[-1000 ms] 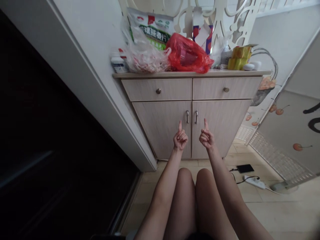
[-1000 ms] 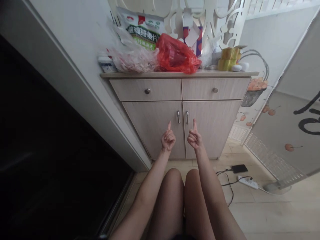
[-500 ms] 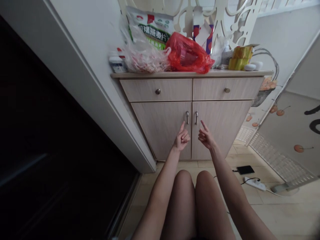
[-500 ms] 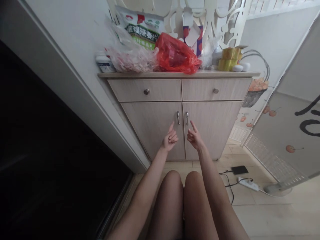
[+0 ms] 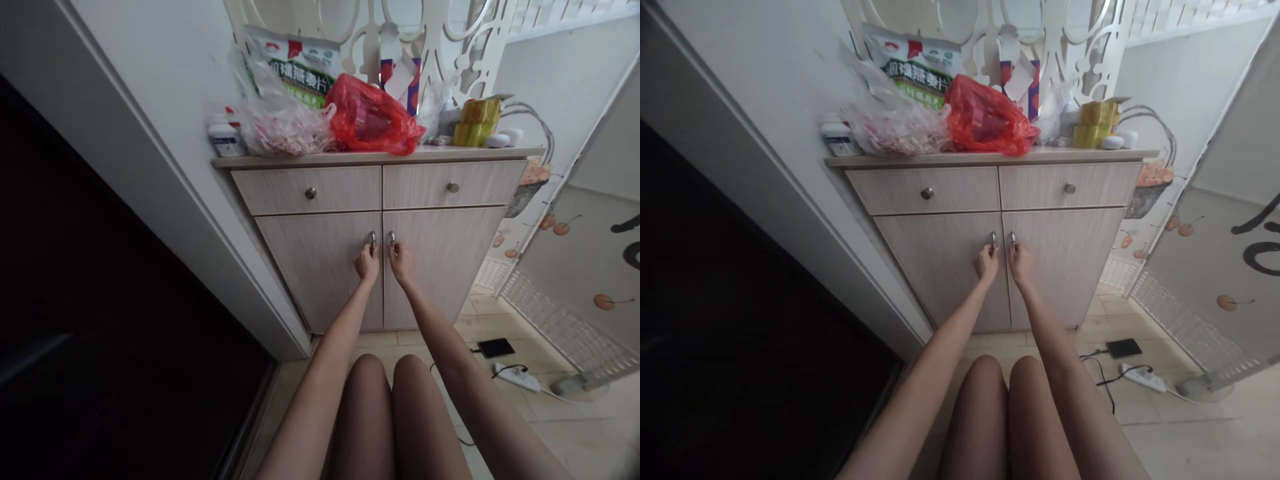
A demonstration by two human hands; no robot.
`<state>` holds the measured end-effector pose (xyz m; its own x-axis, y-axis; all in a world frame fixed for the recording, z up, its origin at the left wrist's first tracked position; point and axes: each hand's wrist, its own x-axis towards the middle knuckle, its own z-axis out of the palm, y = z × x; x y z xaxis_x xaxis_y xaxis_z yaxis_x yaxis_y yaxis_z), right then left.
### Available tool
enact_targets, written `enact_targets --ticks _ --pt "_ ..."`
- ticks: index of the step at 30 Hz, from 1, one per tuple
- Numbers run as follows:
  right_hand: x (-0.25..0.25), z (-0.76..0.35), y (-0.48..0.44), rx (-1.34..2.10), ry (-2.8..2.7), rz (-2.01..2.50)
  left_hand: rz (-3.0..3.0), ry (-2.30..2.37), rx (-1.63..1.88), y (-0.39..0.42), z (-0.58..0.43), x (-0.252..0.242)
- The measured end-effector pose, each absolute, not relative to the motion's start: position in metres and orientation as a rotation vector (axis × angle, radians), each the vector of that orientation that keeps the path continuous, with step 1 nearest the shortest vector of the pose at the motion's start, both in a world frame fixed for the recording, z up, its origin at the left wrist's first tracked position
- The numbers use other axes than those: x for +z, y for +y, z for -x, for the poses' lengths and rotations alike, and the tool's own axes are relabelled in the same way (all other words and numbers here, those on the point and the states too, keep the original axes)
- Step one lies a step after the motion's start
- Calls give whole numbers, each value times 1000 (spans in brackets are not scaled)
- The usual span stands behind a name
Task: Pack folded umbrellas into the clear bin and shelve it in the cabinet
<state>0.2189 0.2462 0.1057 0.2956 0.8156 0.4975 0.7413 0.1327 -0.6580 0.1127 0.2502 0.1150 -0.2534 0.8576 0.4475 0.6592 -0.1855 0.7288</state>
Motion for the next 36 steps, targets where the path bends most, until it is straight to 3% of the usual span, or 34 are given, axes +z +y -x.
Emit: enact_targets --ticks 17,36 --pt "92 -242 154 -163 -1390 1581 -1842 2004 1514 151 -92 108" --pt "76 -353 -3 -543 -1294 1570 -1878 2304 1807 23 37 83"
